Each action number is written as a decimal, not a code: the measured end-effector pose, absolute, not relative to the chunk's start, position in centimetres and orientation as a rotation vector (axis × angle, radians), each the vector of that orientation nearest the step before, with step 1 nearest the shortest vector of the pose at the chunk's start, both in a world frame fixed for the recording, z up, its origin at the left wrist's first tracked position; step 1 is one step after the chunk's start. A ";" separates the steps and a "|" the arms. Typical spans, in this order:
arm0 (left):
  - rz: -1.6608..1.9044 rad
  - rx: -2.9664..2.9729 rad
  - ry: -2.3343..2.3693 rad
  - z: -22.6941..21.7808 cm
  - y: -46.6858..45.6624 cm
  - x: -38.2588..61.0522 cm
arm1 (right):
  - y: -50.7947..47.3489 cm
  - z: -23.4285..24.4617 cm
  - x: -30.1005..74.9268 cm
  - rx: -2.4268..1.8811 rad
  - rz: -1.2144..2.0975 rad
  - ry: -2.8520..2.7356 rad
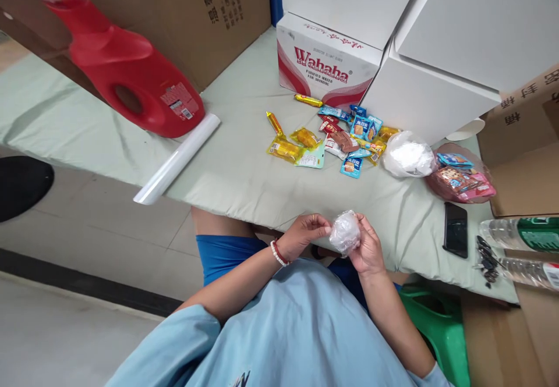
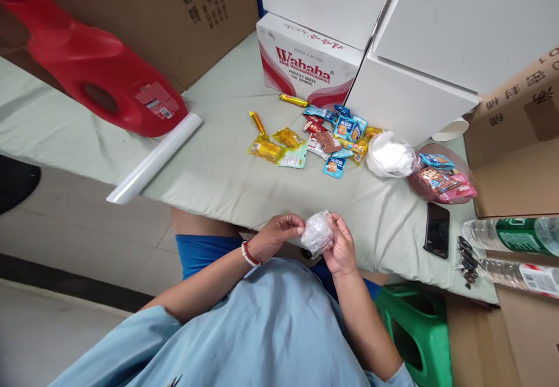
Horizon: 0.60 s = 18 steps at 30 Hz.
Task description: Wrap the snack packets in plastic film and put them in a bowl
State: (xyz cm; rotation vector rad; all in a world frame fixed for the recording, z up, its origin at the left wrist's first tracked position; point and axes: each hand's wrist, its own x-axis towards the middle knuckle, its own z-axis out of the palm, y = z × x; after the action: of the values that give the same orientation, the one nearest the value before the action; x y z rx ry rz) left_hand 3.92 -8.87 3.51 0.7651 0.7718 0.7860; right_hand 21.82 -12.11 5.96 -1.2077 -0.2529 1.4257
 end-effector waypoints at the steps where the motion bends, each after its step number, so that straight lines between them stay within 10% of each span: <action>1: 0.776 0.745 0.786 3.3 -8.8 4.0 | -12.1 5.8 21.8 -1.210 1.396 -0.234; 18: 0.940 2.005 1.023 3.3 -9.3 4.3 | -11.4 5.7 21.7 -1.237 1.400 -0.112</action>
State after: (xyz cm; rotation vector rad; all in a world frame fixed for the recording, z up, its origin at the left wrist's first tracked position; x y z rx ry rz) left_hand 4.28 -9.31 3.31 2.0045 1.0225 0.9395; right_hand 21.70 -11.45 5.73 -1.2366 -0.1125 1.3995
